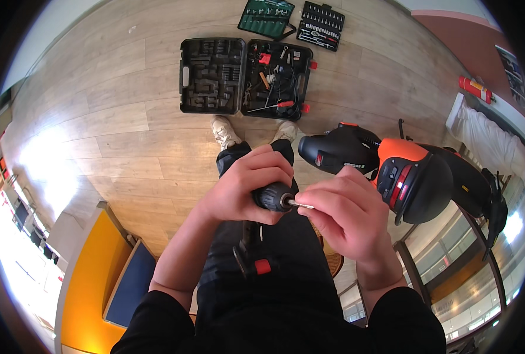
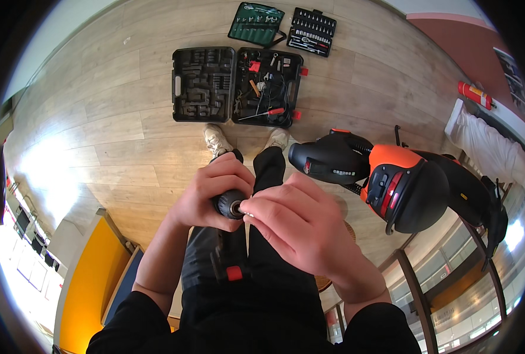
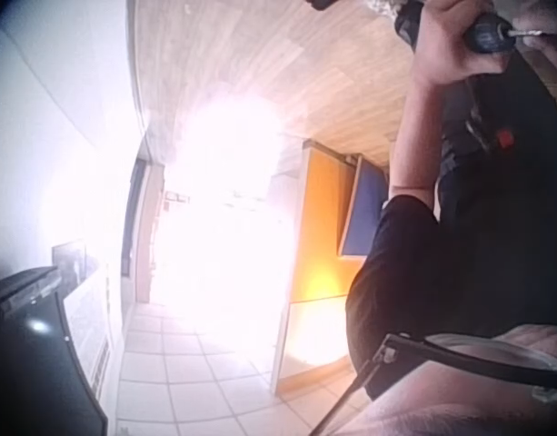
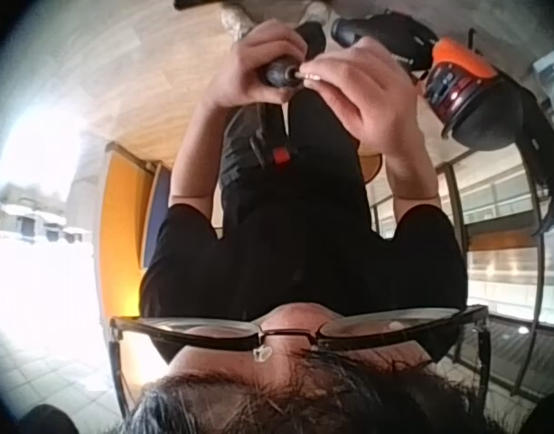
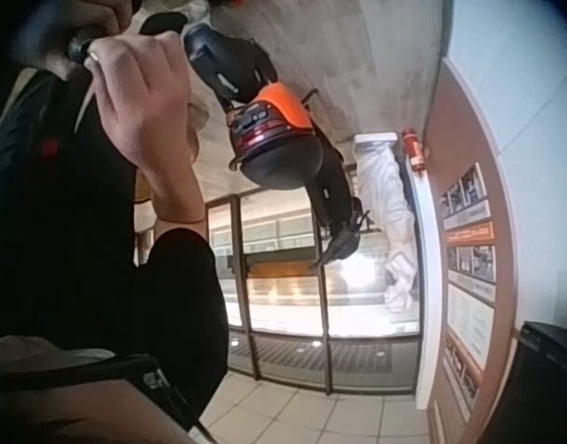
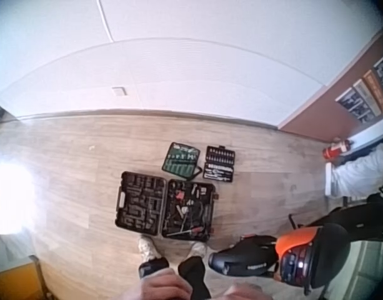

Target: The recorder is repairing an electric scooter by removing screws and changing drill bits on a power drill.

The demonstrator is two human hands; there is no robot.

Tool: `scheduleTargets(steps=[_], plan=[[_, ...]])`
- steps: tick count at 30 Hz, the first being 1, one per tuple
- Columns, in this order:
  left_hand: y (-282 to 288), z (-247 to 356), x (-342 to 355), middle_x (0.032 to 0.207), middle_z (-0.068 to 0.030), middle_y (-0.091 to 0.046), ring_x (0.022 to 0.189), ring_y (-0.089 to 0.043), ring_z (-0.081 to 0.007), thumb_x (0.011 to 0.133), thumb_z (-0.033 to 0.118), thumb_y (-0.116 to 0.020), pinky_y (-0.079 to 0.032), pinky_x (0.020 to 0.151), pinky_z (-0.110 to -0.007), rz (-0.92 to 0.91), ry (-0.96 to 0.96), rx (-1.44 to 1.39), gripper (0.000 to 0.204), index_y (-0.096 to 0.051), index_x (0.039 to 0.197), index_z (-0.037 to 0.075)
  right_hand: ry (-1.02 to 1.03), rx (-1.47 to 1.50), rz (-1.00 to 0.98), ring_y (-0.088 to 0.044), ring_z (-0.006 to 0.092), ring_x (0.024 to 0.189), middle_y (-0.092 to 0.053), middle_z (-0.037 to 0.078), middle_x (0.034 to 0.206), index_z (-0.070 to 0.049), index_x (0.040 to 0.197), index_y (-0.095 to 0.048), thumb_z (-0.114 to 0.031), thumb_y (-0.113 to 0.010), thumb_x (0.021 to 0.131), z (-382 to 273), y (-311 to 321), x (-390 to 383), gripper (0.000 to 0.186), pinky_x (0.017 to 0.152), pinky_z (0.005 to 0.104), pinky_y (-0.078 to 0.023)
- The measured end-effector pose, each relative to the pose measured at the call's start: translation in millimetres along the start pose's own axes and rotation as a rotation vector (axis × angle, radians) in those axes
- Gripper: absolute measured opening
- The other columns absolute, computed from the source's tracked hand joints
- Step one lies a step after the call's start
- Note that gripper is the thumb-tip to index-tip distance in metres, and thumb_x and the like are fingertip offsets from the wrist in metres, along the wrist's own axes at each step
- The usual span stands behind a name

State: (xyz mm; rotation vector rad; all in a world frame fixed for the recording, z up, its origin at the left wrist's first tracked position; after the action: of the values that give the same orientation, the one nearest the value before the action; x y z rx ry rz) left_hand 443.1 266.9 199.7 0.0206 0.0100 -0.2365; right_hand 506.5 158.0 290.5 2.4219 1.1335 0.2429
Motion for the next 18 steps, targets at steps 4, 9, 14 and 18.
scheduleTargets(steps=[4,9,14,18], plan=[[0.3,2.0,2.0,0.092,-0.0079,-0.065,0.084,-0.059,-0.0277,0.055,0.015,-0.082,-0.047,0.074,-0.037,0.002,-0.016,-0.01,0.034,-0.069,0.085,0.005,0.046,-0.041,0.008,-0.059,0.0214,0.076,-0.068,0.005,0.094,-0.004,0.104,-0.07,0.003,-0.082,0.075,-8.3,1.0,-1.4,0.032,0.064,0.0305,-0.048],[0.1,8.1,4.3,0.097,-0.0059,-0.065,0.085,-0.058,-0.0278,0.057,0.013,-0.081,-0.048,0.074,-0.038,-0.015,-0.051,-0.04,0.036,-0.067,0.09,0.006,0.107,-0.079,0.033,-0.057,0.02,0.076,-0.067,0.004,0.097,-0.004,0.105,-0.069,0.002,-0.08,0.074,-17.2,0.2,-4.8,0.034,0.064,0.029,-0.048],[-1.1,9.0,2.9,0.098,-0.0057,-0.065,0.086,-0.058,-0.0274,0.057,0.013,-0.081,-0.048,0.074,-0.038,-0.017,-0.065,-0.055,0.037,-0.067,0.09,0.007,0.142,-0.122,0.01,-0.055,0.0196,0.075,-0.065,0.007,0.098,-0.002,0.106,-0.068,-0.002,-0.076,0.076,-25.8,-5.2,-6.3,0.031,0.064,0.0291,-0.047],[-4.4,9.2,3.5,0.097,-0.0059,-0.066,0.086,-0.058,-0.0273,0.057,0.013,-0.081,-0.048,0.075,-0.038,-0.032,-0.064,-0.087,0.036,-0.068,0.09,0.007,0.129,-0.166,-0.009,-0.055,0.0199,0.074,-0.064,0.007,0.096,-0.001,0.105,-0.067,-0.002,-0.076,0.076,-28.1,-1.6,-5.5,0.031,0.064,0.0295,-0.047]])
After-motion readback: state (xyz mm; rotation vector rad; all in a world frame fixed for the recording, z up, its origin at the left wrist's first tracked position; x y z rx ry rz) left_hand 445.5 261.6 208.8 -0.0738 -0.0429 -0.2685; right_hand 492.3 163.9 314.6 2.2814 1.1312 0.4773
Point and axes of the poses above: each hand's wrist, its own x-axis towards the middle knuckle, its own y-axis out of the back of the hand, z = x × y, the point moved 9 cm from there along x, towards the middle knuckle
